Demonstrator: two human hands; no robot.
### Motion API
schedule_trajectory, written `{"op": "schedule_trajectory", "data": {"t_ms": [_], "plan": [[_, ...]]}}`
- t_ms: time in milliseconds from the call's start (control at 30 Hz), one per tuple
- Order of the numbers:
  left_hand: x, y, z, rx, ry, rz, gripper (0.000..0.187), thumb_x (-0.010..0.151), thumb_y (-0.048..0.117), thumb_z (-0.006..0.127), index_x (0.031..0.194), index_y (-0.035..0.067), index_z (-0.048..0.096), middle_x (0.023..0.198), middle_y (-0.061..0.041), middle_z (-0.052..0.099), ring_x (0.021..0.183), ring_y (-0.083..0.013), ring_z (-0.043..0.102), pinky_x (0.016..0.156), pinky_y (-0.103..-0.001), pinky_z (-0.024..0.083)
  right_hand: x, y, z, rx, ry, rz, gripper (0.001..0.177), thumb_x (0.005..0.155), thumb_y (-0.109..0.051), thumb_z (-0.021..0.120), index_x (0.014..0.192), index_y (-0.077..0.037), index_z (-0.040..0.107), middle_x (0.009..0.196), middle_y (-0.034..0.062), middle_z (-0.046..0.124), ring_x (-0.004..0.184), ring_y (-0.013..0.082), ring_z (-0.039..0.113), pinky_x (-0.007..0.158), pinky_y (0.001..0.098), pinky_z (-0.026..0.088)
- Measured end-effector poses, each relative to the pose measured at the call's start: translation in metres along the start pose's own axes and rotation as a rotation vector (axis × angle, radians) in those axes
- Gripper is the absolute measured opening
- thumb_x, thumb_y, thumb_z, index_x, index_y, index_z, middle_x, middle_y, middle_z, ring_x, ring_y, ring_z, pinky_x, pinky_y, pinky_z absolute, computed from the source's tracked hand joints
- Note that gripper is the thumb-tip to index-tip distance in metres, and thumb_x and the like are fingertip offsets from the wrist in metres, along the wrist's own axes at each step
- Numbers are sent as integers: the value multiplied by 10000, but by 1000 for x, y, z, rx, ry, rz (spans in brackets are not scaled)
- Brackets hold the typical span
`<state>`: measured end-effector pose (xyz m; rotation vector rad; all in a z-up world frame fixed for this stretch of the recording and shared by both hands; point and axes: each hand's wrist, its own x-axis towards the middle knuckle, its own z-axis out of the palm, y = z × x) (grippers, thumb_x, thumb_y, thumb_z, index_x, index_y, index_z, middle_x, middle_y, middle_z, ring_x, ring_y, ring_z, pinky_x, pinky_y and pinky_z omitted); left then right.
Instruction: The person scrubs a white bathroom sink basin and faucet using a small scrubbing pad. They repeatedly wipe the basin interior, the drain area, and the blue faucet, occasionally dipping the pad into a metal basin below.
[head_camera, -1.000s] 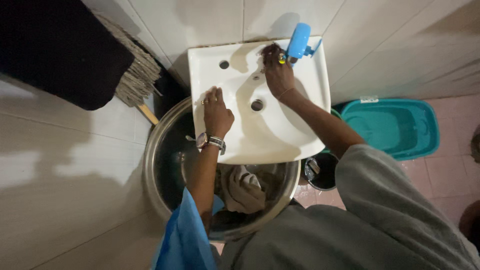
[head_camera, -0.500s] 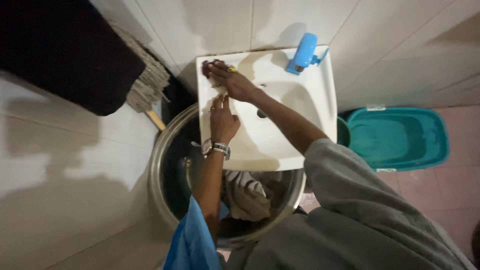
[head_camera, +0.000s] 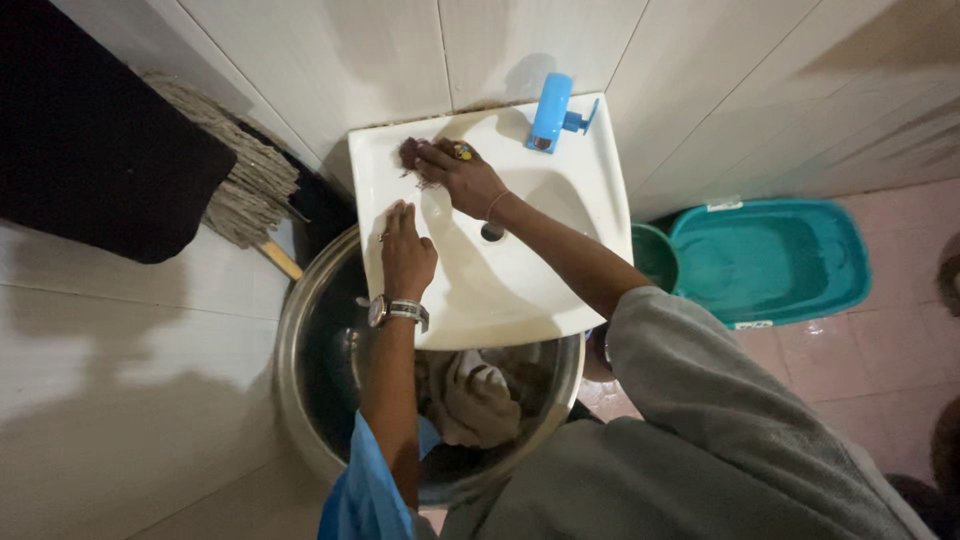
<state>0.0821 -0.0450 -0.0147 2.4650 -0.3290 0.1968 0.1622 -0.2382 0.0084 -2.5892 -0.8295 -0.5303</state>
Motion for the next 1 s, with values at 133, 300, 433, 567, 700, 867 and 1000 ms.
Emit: {"op": "schedule_trajectory", "data": {"t_ms": [133, 300, 433, 567, 700, 867, 1000], "plan": [[1, -2, -4, 56, -6, -11, 607, 839, 17, 591, 1433, -56, 489, 1555, -255, 410, 1465, -425, 340, 1199, -498, 321, -10, -5, -1, 4, 143, 120, 574, 936, -65, 622, 1509, -105, 590, 1563, 65, 505, 1386, 331, 504, 1165, 487, 381], [2, -2, 1, 90, -48, -28, 589, 847, 17, 593, 1423, -59, 499, 1562, -254, 397, 1472, -423, 338, 1191, -506, 312, -57, 28, -16, -397, 148, 214, 584, 859, -57, 621, 1440, -19, 593, 1548, 205, 469, 1352, 401, 511, 1124, 491, 413], [1, -10, 4, 71, -25, 3, 594, 843, 24, 584, 1426, -60, 507, 1569, -263, 407, 1474, -425, 353, 1207, -483, 334, -89, 42, -34, -328, 92, 171, 474, 912, -15, 629, 1386, -12, 623, 1494, 207, 514, 1321, 394, 550, 1072, 465, 485], [5, -13, 4, 80, -35, 14, 588, 851, 42, 589, 1424, -64, 510, 1552, -277, 421, 1462, -423, 375, 1207, -485, 347, -108, 33, -78, 29, 3, 444, 355, 913, 46, 637, 1221, -122, 692, 1375, 123, 617, 1175, 348, 614, 960, 456, 549], [21, 6, -1, 49, -70, -64, 572, 874, 131, 651, 1390, -76, 516, 1445, -331, 461, 1366, -456, 426, 1118, -518, 356, -127, 14, -147, 35, 367, 366, 479, 834, 94, 668, 1275, -94, 673, 1236, 138, 636, 1139, 352, 602, 949, 479, 532], [48, 103, 12, -314, 152, 122, 396, 1025, 297, 643, 1321, 36, 617, 1344, -199, 656, 1268, -396, 606, 1086, -491, 436, -93, 4, -201, 107, 452, 200, 515, 892, 54, 684, 1390, -62, 618, 1321, 219, 535, 1162, 385, 563, 930, 415, 551], [58, 179, 6, -411, 161, 174, 394, 1006, 292, 658, 1304, 34, 640, 1277, -168, 658, 1193, -365, 620, 1021, -471, 474, -45, 28, -221, -45, 295, -106, 487, 904, 28, 719, 1377, -55, 636, 1341, 164, 627, 1126, 378, 580, 981, 444, 500]]}}
